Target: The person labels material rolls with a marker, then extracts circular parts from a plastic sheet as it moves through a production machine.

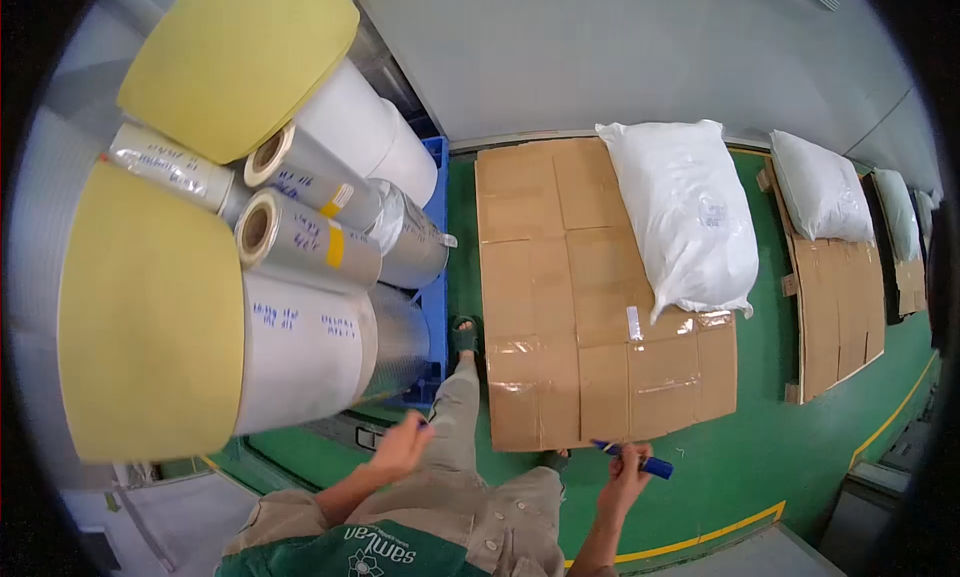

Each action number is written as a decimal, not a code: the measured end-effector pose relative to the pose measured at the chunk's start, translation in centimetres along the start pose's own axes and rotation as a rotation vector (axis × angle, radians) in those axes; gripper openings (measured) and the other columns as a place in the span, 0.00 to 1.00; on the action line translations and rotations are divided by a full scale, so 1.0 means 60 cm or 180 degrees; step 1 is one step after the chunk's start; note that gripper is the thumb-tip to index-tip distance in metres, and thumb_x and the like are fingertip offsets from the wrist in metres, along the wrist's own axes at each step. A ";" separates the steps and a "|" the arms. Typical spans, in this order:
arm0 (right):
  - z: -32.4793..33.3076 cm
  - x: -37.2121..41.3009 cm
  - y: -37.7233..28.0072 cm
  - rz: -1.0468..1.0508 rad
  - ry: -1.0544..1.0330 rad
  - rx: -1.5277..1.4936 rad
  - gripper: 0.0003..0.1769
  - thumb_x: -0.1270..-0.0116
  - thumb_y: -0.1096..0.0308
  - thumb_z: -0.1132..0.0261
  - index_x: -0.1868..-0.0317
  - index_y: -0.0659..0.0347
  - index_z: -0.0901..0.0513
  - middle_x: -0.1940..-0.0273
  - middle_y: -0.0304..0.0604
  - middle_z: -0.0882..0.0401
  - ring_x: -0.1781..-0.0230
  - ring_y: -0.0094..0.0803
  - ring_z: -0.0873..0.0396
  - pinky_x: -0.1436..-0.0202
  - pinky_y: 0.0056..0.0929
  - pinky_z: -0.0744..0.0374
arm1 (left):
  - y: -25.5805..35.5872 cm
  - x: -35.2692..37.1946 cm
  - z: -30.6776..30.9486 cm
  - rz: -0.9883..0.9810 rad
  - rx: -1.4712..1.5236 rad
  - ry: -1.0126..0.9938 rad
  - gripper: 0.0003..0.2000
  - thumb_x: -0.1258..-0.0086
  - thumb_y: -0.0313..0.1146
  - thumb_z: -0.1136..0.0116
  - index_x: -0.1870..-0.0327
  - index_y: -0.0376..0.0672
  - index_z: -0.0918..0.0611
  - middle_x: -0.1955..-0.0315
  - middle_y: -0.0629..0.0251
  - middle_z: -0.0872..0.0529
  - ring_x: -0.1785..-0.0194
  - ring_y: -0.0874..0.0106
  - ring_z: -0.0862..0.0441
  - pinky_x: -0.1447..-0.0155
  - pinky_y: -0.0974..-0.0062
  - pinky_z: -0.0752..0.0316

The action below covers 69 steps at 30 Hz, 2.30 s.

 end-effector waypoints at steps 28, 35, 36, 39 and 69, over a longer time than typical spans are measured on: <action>-0.863 -0.480 0.832 -0.1824 -0.1296 -0.0966 0.10 0.42 0.64 0.32 0.65 0.59 0.21 0.74 0.37 0.21 0.78 0.17 0.30 0.75 0.15 0.34 | -0.237 -0.843 0.196 -0.0565 0.0268 0.2912 0.14 0.42 0.35 0.35 0.68 0.38 0.28 0.75 0.71 0.33 0.70 0.79 0.38 0.64 0.81 0.38; -0.905 -0.457 0.866 -0.1655 -0.1454 -0.0907 0.11 0.42 0.64 0.33 0.65 0.62 0.22 0.73 0.37 0.22 0.75 0.20 0.29 0.71 0.20 0.31 | -0.241 -0.850 0.195 -0.0710 0.0268 0.2933 0.13 0.40 0.35 0.37 0.69 0.39 0.29 0.76 0.72 0.35 0.72 0.81 0.39 0.66 0.83 0.40; -0.892 -0.463 0.883 -0.1686 -0.1346 -0.0772 0.11 0.41 0.64 0.33 0.65 0.62 0.22 0.73 0.38 0.21 0.75 0.21 0.29 0.70 0.21 0.31 | -0.243 -0.847 0.192 -0.0645 0.0296 0.2915 0.13 0.40 0.35 0.37 0.69 0.39 0.30 0.75 0.72 0.35 0.72 0.81 0.40 0.66 0.83 0.40; -0.880 -0.480 0.890 -0.1467 -0.1289 -0.0615 0.12 0.41 0.63 0.34 0.63 0.64 0.21 0.71 0.38 0.21 0.74 0.21 0.28 0.69 0.21 0.30 | -0.238 -0.853 0.195 -0.0577 0.0360 0.2842 0.12 0.38 0.33 0.40 0.69 0.39 0.31 0.74 0.72 0.34 0.71 0.81 0.40 0.65 0.84 0.40; -0.521 -0.292 0.012 0.2077 0.0975 -0.0538 0.08 0.36 0.65 0.42 0.66 0.61 0.27 0.73 0.36 0.32 0.72 0.25 0.34 0.68 0.22 0.37 | -0.154 -0.613 0.149 -0.0354 0.1355 0.2652 0.12 0.28 0.35 0.59 0.53 0.34 0.32 0.59 0.51 0.26 0.53 0.58 0.28 0.48 0.66 0.34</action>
Point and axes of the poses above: each hand's wrist, its own x-axis away from the middle knuckle, its own z-axis out of the back of the hand, y = z × x, the point moved 2 cm from there along -x, towards the middle knuckle
